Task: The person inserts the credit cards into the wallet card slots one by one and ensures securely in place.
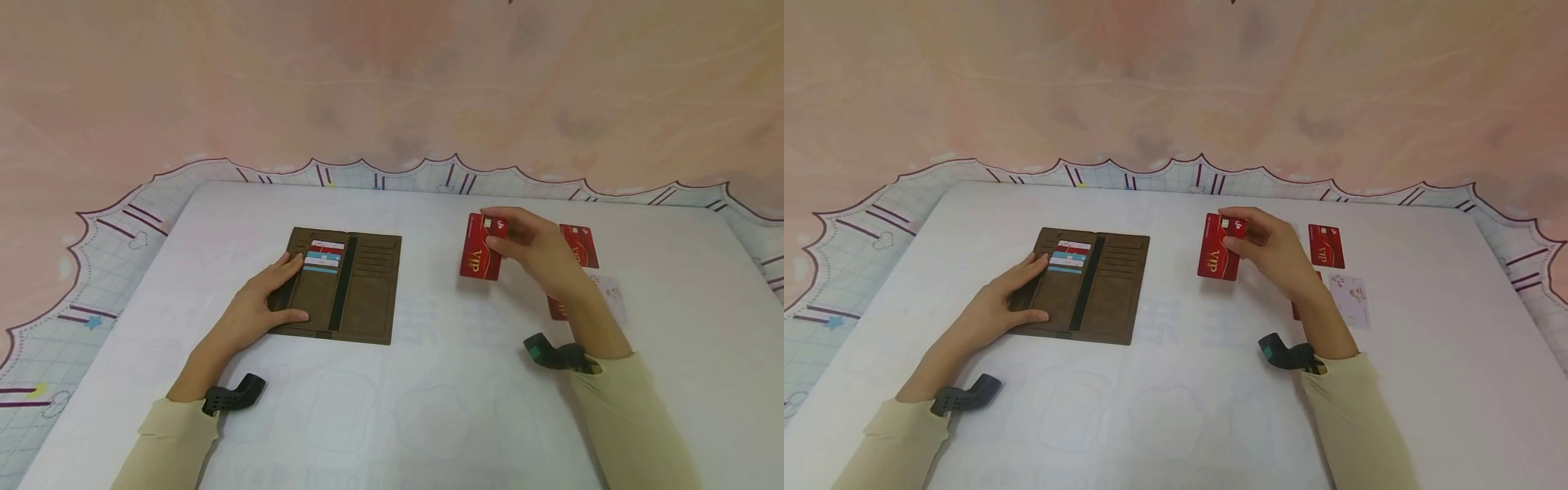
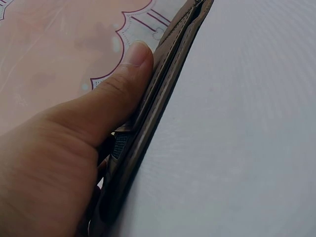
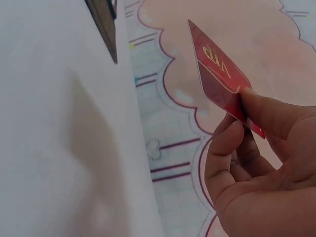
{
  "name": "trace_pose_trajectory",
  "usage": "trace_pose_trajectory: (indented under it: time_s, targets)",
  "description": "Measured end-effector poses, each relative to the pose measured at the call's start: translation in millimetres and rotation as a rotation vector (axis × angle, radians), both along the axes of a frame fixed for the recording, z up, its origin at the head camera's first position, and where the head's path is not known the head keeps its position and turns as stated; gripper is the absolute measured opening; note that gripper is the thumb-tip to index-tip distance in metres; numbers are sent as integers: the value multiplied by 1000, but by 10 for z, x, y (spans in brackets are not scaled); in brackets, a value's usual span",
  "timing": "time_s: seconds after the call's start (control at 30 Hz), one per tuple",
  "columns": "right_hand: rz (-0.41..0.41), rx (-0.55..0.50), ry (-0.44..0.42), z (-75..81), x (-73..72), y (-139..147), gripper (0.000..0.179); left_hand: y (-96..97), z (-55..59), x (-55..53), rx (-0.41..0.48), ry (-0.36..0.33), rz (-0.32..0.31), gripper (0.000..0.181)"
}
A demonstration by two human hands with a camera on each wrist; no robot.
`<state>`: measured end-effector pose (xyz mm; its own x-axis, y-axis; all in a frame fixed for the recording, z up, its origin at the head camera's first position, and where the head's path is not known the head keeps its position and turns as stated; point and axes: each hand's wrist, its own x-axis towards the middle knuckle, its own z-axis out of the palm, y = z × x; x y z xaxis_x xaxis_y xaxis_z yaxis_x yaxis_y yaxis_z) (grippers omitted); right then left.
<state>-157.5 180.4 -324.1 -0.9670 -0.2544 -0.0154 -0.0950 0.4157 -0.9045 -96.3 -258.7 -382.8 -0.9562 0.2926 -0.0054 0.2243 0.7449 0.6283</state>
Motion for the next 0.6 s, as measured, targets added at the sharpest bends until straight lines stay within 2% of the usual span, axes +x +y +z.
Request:
trace_pose_trajectory:
  time_s: [0.27,0.6]
  targets:
    - [20,-146,16,-26,-106,-266,42,-4,-17,-9,-14,-2,2,96]
    - [68,-341,8,-91,-172,-683,42,-3,-15,-10,-15,-7,2,96]
